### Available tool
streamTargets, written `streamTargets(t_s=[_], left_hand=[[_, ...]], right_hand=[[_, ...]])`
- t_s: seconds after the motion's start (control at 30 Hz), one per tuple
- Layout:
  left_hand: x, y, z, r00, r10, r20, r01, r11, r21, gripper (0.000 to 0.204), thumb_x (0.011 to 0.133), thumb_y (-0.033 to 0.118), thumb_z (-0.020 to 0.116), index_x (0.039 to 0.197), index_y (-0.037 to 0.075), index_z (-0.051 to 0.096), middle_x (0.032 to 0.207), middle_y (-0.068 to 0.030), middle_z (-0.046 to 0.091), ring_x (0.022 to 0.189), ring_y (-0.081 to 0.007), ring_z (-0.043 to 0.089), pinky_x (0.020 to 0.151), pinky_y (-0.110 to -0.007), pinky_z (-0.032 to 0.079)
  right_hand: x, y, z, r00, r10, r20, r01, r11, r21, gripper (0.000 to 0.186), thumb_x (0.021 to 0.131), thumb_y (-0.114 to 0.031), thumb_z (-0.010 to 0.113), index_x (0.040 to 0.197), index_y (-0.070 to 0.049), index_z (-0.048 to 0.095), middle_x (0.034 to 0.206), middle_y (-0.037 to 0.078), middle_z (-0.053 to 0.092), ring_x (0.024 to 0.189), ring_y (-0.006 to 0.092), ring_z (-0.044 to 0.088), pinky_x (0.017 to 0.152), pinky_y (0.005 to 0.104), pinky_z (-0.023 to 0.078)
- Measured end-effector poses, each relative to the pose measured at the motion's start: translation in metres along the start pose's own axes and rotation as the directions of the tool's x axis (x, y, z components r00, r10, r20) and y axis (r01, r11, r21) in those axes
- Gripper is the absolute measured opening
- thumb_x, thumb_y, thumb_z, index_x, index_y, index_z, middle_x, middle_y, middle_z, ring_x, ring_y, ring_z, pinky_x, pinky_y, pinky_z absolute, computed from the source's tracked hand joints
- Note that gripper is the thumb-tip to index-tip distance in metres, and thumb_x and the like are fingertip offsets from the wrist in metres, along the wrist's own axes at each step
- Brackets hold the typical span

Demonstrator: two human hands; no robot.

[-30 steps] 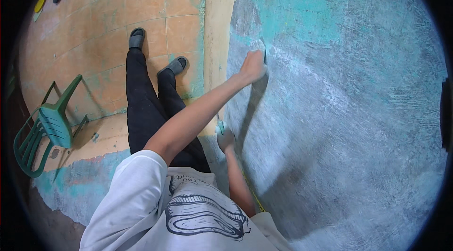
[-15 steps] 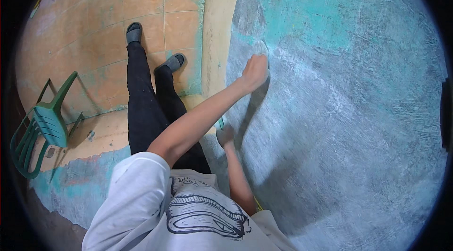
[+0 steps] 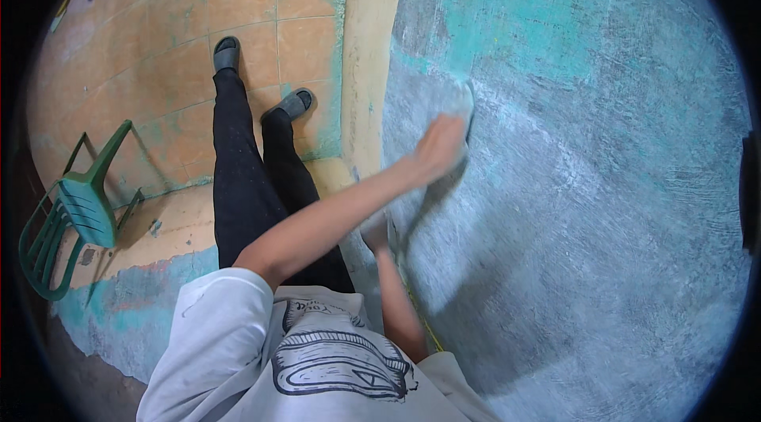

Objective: Apply plaster filler to a wall and smooth it using a putty knife and a sanding block.

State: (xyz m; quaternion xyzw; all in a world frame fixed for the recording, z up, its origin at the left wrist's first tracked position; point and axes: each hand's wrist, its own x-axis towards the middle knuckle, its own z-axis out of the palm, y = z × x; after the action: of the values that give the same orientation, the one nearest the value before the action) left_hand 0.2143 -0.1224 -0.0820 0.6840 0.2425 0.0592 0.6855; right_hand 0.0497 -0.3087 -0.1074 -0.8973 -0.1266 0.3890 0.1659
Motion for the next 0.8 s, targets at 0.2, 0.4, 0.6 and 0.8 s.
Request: streamTargets(t_s=[0.2,0.4,0.6,0.8], left_hand=[[0.013,-0.020,-0.003,0.989,-0.072,-0.127,0.061,0.994,-0.086,0.073,0.069,-0.013,0.049,0.140,-0.009,0.033,0.118,-0.0366,0.052,0.110,-0.0489,0.052,0.093,-0.048,0.047],[-0.017,0.000,-0.001,0.999,-0.003,-0.039,-0.002,0.990,-0.141,0.063,0.069,-0.011,0.051,0.132,-0.008,0.042,0.115,-0.0340,0.055,0.103,-0.0493,0.055,0.089,-0.049,0.048],[-0.004,-0.023,0.002,0.994,-0.029,-0.101,0.019,0.996,-0.092,0.059,0.068,-0.008,0.056,0.127,-0.007,0.046,0.101,-0.0328,0.060,0.094,-0.0492,0.058,0.082,-0.052,0.048],[-0.004,-0.021,0.007,0.998,-0.011,-0.055,0.006,0.996,-0.091,0.050,0.068,-0.006,0.058,0.117,-0.007,0.050,0.097,-0.0319,0.060,0.091,-0.0489,0.058,0.079,-0.052,0.049]], right_hand=[[-0.006,0.008,0.003,0.995,0.041,0.091,-0.025,0.985,-0.169,0.029,0.087,-0.016,0.060,0.109,0.003,0.057,0.095,0.031,0.062,0.093,0.0506,0.057,0.076,0.0508,0.047],[-0.009,0.049,0.017,0.985,-0.103,-0.136,0.092,0.992,-0.088,0.033,0.090,-0.025,0.056,0.110,0.002,0.058,0.095,0.030,0.062,0.092,0.0502,0.058,0.075,0.0508,0.047],[0.003,0.014,0.001,0.989,0.093,0.118,-0.080,0.991,-0.111,0.045,0.091,-0.025,0.055,0.127,0.001,0.050,0.123,0.028,0.057,0.116,0.0420,0.053,0.095,0.0474,0.043],[-0.003,0.034,0.004,1.000,0.002,-0.017,-0.004,0.992,-0.124,0.041,0.091,-0.022,0.054,0.124,0.002,0.052,0.116,0.029,0.059,0.109,0.0445,0.055,0.089,0.0483,0.045]])
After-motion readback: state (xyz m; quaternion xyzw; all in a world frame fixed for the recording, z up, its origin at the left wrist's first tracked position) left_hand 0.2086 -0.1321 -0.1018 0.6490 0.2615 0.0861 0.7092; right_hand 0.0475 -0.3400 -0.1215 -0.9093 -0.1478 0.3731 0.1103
